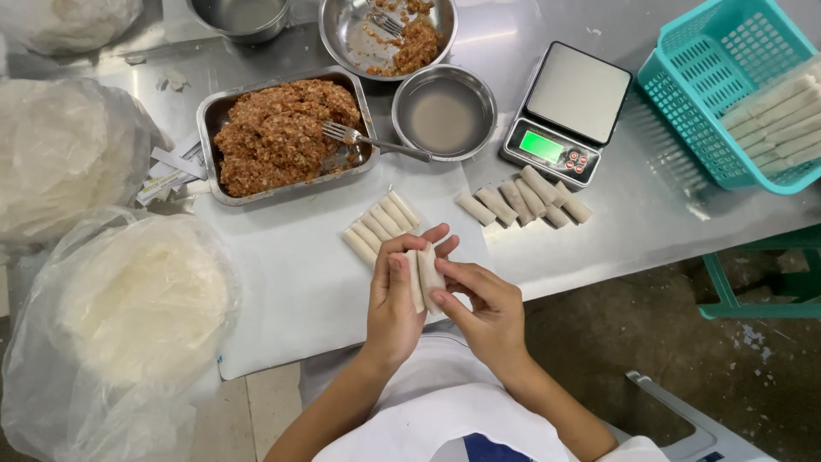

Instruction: The person organizes spring rolls by hand, placing them into plastic packaging one by one before setting the package on a scale to check the weight and then placing it aside.

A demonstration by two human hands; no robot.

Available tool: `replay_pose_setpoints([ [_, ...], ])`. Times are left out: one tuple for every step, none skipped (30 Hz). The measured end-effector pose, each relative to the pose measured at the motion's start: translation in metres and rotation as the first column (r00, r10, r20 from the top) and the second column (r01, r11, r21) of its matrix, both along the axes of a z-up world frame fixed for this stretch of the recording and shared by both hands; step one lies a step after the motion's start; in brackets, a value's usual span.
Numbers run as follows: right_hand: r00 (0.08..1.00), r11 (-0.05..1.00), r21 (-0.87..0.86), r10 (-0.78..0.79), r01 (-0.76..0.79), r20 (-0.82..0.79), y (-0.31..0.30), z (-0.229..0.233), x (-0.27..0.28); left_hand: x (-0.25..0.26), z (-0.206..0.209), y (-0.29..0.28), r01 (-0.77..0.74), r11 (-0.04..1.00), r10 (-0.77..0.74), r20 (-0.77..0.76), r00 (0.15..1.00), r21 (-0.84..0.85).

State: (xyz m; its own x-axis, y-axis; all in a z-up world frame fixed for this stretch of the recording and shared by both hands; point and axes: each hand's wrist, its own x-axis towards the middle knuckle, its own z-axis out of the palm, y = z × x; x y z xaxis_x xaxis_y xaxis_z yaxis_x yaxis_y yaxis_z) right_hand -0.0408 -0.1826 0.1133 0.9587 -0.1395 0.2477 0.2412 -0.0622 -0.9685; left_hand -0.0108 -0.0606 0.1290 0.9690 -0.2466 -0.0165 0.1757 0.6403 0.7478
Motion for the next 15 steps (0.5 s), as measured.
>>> replay_pose_setpoints([
  [0.999, 0.999, 0.016, -0.031, 0.030, 0.037, 0.002, -0.002, -0.001, -0.001, 0.000, 0.000, -0.017, 1.000, 0.017, 0.024, 1.000, 0.018],
  [0.995, 0.998, 0.034, -0.062, 0.060, 0.073, 0.003, -0.004, -0.003, -0.002, 0.001, -0.001, -0.035, 0.999, 0.033, 0.049, 0.998, 0.036],
  [0.995, 0.998, 0.035, -0.062, 0.059, 0.074, 0.003, -0.007, -0.004, -0.002, -0.004, -0.002, -0.035, 0.999, 0.033, 0.049, 0.998, 0.037],
  [0.992, 0.996, 0.038, -0.085, 0.082, 0.098, 0.003, -0.011, -0.005, -0.002, -0.008, -0.004, -0.052, 0.998, 0.050, 0.070, 0.996, 0.029],
  [0.987, 0.994, 0.043, -0.109, 0.105, 0.119, 0.002, -0.013, -0.006, -0.003, -0.012, -0.006, -0.067, 0.998, 0.065, 0.089, 0.994, 0.021],
  [0.987, 0.993, 0.044, -0.111, 0.106, 0.118, 0.005, -0.013, -0.005, -0.003, -0.013, -0.006, -0.066, 0.998, 0.064, 0.088, 0.994, 0.022],
  [0.986, 0.994, 0.015, -0.112, 0.111, 0.123, 0.008, -0.014, -0.004, -0.003, -0.015, -0.006, -0.090, 0.994, 0.083, 0.108, 0.991, 0.055],
  [0.985, 0.993, -0.014, -0.112, 0.115, 0.129, 0.010, -0.014, -0.004, -0.003, -0.016, -0.006, -0.113, 0.990, 0.102, 0.129, 0.986, 0.087],
  [0.985, 0.993, -0.015, -0.116, 0.119, 0.130, 0.013, -0.013, -0.004, -0.003, -0.020, -0.005, -0.110, 0.990, 0.098, 0.130, 0.987, 0.086],
  [0.995, 1.000, 0.009, -0.017, 0.016, 0.099, 0.015, -0.011, -0.003, -0.004, -0.025, -0.003, -0.103, 0.991, 0.089, 0.152, 0.984, 0.084],
  [0.994, 0.996, 0.037, 0.083, -0.086, 0.071, 0.018, -0.010, -0.003, -0.004, -0.028, -0.002, -0.096, 0.992, 0.080, 0.175, 0.981, 0.083],
  [0.994, 0.996, 0.038, 0.080, -0.083, 0.071, 0.012, -0.010, -0.001, -0.003, -0.026, -0.001, -0.093, 0.992, 0.077, 0.175, 0.982, 0.084],
  [0.996, 0.996, 0.014, 0.083, -0.083, 0.042, 0.006, -0.011, 0.000, -0.003, -0.024, 0.000, -0.009, 0.999, 0.001, 0.191, 0.982, 0.041],
  [0.996, 0.996, -0.009, 0.084, -0.084, 0.013, 0.000, -0.011, 0.000, -0.003, -0.023, 0.001, 0.075, 0.997, -0.073, 0.209, 0.975, -0.002],
  [0.997, 0.997, -0.009, 0.078, -0.078, 0.011, -0.004, -0.012, -0.002, 0.001, -0.024, 0.004, 0.081, 0.997, -0.079, 0.208, 0.975, -0.002],
])
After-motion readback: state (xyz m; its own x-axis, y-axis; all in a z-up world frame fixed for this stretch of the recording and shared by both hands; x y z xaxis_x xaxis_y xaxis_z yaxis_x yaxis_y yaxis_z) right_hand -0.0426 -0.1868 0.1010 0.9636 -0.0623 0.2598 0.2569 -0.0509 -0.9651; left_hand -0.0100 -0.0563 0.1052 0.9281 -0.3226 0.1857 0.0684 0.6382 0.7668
